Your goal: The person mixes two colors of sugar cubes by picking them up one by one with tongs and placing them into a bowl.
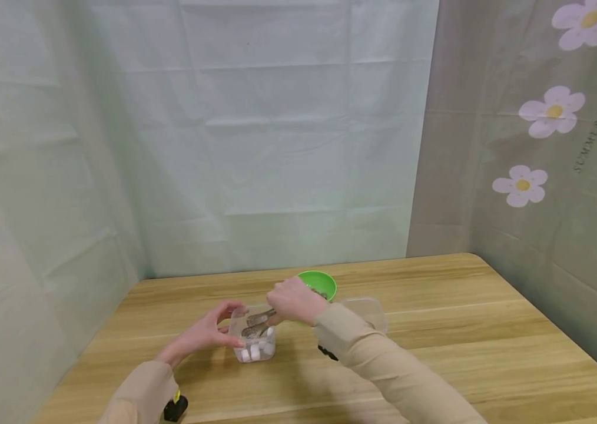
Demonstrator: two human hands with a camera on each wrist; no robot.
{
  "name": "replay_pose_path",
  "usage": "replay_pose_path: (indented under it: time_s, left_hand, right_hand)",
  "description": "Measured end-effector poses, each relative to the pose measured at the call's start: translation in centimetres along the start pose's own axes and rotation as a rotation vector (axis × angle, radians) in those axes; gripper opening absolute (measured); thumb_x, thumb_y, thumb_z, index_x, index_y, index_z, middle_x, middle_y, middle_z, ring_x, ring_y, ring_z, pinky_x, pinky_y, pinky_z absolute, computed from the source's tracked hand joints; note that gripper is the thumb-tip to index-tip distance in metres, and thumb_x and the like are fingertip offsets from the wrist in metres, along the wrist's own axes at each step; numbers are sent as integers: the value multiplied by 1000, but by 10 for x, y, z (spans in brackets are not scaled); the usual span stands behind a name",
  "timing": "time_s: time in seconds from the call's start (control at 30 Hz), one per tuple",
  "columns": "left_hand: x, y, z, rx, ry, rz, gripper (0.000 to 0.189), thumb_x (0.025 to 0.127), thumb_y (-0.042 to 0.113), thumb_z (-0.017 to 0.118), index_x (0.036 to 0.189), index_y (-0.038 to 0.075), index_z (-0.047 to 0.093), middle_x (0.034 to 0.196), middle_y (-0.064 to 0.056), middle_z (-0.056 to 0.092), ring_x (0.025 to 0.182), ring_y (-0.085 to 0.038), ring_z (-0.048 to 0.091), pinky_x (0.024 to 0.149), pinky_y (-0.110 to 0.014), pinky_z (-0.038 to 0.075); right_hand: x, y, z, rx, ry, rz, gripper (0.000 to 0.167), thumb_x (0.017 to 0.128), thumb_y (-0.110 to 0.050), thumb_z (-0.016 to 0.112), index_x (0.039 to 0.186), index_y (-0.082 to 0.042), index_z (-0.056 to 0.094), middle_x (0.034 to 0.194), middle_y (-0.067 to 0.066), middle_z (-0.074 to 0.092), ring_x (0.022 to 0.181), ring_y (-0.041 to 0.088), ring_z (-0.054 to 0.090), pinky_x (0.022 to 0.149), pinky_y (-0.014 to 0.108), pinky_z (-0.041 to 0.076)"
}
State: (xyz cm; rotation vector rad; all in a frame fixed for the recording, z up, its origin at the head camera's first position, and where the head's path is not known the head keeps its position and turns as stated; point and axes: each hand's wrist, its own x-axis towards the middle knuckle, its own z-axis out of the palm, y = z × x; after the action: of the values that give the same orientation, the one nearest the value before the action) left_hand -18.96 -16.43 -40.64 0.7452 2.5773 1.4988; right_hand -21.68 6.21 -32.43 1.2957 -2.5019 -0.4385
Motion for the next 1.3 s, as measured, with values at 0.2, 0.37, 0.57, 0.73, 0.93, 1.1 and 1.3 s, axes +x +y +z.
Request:
replay_pose_path:
  time_s: [0.2,0.37,0.57,0.73,0.93,1.1,1.3]
  left_hand:
    - [0,-1,0,0,-4,5,71,74,9,75,129,-4,33,127,-19,39,118,-38,33,94,-51,34]
    - [1,-2,0,-16,-9,4,71,74,9,75,129,-4,33,128,-18,39,118,-37,32,94,-52,33]
    - [0,-1,0,-24,-9,-1,70,74,9,75,129,-2,34,128,-18,39,118,-36,33,94,-50,34]
    - [1,0,0,-27,-10,1,70,74,8,75,129,-3,35,128,-18,40,118,-37,34,94,-51,33]
    - [1,0,1,-36,-5,-8,69,73,6,75,129,-2,35,128,-19,40,118,-37,33,95,-51,32]
    - [0,-1,1,-27,2,-6,69,74,6,75,129,-1,35,130,-18,38,119,-38,32,95,-52,31]
    - [0,-2,1,-8,7,1,68,73,7,75,128,-2,36,128,-19,39,118,-39,33,94,-50,33]
  right_hand:
    - [3,-4,-2,3,-64,-1,39,72,-53,67,60,-20,51,51,-11,39,46,5,28,38,19,31]
    - [4,-7,-5,17,-96,2,35,72,-49,70,62,-20,54,54,-10,42,48,6,30,41,21,36]
    - [2,-1,-5,57,-76,-2,36,75,-45,69,60,-19,51,53,-9,40,48,6,29,40,20,33]
    - [-7,9,-6,125,-20,-16,34,76,-44,69,58,-20,53,52,-11,43,47,5,36,42,18,36]
    - [-21,19,-11,193,24,-23,30,79,-43,66,59,-21,61,53,-13,43,47,4,37,41,16,34]
    - [-32,27,-16,233,54,-26,28,81,-42,64,62,-21,66,51,-12,40,45,4,30,38,16,28]
    - [-44,41,-18,305,122,-46,36,82,-37,65,54,-18,54,50,-13,37,45,3,27,38,16,24]
